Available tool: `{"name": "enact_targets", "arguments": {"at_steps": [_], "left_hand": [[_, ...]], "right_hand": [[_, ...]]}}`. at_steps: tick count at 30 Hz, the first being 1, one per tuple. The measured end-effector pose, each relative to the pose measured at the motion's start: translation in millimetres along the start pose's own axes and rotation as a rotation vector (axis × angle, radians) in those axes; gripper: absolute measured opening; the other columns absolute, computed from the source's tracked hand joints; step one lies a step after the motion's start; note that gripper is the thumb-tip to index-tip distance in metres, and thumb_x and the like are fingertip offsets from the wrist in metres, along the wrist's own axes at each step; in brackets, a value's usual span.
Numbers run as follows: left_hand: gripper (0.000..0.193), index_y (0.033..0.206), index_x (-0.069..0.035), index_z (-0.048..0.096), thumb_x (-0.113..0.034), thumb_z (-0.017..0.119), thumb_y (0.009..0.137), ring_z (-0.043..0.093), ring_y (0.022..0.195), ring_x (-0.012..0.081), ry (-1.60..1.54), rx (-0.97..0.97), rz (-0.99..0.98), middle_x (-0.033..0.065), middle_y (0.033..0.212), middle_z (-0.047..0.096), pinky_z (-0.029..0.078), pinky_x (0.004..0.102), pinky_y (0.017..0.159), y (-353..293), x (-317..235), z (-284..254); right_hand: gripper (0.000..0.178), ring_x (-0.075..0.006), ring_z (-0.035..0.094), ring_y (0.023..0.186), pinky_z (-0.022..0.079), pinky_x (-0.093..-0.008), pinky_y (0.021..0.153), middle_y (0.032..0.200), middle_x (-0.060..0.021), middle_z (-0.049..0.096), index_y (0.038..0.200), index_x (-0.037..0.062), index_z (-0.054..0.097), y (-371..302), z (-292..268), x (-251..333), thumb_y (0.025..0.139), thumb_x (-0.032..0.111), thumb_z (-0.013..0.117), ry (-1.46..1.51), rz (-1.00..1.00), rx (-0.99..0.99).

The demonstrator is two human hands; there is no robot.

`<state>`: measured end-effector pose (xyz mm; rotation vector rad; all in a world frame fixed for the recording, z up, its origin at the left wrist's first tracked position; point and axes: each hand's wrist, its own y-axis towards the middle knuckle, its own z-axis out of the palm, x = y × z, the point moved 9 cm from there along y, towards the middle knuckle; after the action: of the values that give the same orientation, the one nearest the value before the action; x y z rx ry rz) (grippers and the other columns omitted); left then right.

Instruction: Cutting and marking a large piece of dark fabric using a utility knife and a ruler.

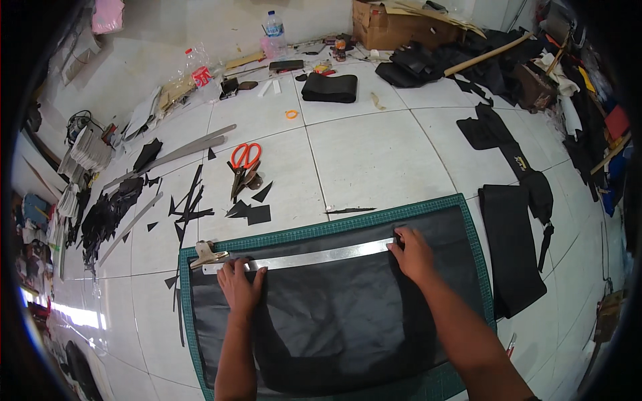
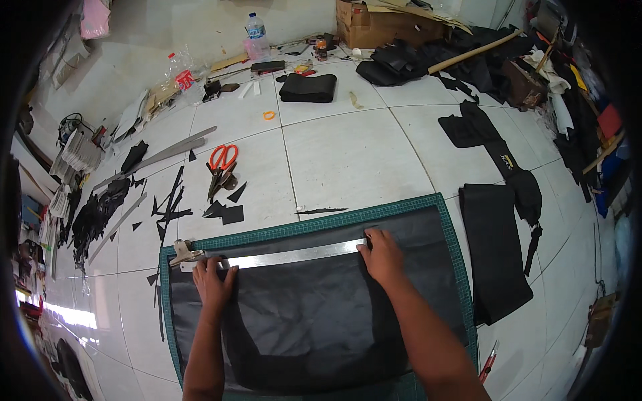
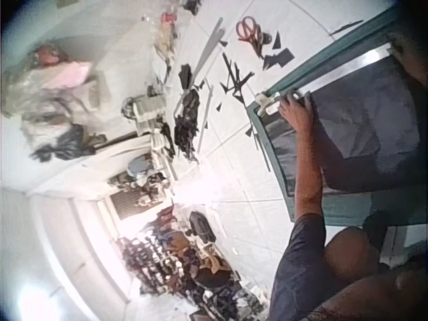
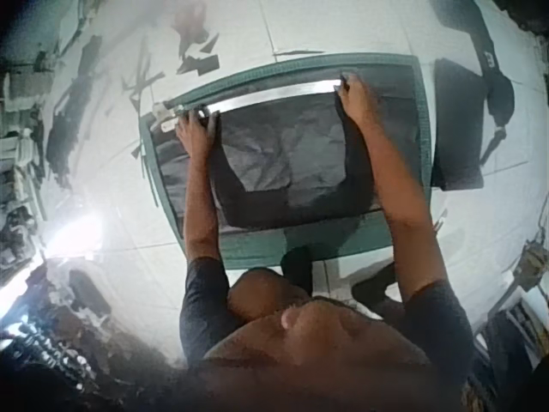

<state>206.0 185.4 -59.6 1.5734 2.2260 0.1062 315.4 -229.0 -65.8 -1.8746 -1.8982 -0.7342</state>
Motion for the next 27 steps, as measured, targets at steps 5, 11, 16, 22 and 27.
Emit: {"name": "enact_targets", "arguments": {"at_steps": [5,11,16,22,27], "left_hand": [[0.050,0.102,-0.008,0.058,-0.046,0.078,0.076,0.047,0.111,0.0365,0.018,0.239,0.078,0.0138,0.108,0.053,0.029,0.0529,0.099,25.9,-0.8,3.6],[0.039,0.099,-0.009,0.057,-0.038,0.076,0.081,0.054,0.099,0.0317,-0.107,0.204,0.115,0.0105,0.096,0.059,0.032,0.0468,0.094,33.1,29.3,9.1],[0.035,0.097,-0.009,0.057,-0.034,0.076,0.081,0.055,0.094,0.0310,-0.170,0.212,0.126,0.0101,0.092,0.060,0.032,0.0434,0.092,40.5,30.4,3.8],[0.035,0.093,-0.008,0.057,-0.034,0.077,0.079,0.054,0.093,0.0310,-0.187,0.231,0.153,0.0099,0.091,0.059,0.033,0.0434,0.091,41.3,19.9,8.8],[0.033,0.089,-0.007,0.059,-0.033,0.078,0.078,0.052,0.094,0.0325,-0.182,0.205,0.165,0.0096,0.089,0.056,0.035,0.0434,0.090,44.9,14.7,8.0]], "right_hand": [[0.026,-0.0293,0.064,0.089,0.052,-0.0401,0.076,0.102,-0.0094,0.062,0.100,0.0094,0.063,24.5,19.8,-9.4,0.083,0.024,0.076,-0.067,-0.082,0.314],[0.021,-0.0265,0.067,0.086,0.051,-0.0394,0.076,0.091,-0.0095,0.069,0.094,0.0061,0.064,40.0,26.9,9.3,0.086,0.023,0.072,0.131,-0.038,0.500],[0.019,-0.0275,0.067,0.085,0.051,-0.0398,0.076,0.092,-0.0104,0.071,0.094,0.0057,0.067,56.1,35.9,10.6,0.087,0.023,0.070,0.097,-0.082,0.489],[0.016,-0.0273,0.066,0.084,0.050,-0.0391,0.074,0.088,-0.0091,0.069,0.087,0.0064,0.069,60.5,33.3,12.5,0.083,0.021,0.074,-0.017,-0.154,0.488],[0.017,-0.0263,0.065,0.083,0.050,-0.0391,0.072,0.083,-0.0084,0.067,0.083,0.0067,0.069,63.0,33.2,9.8,0.080,0.021,0.077,-0.029,-0.160,0.475]]}}
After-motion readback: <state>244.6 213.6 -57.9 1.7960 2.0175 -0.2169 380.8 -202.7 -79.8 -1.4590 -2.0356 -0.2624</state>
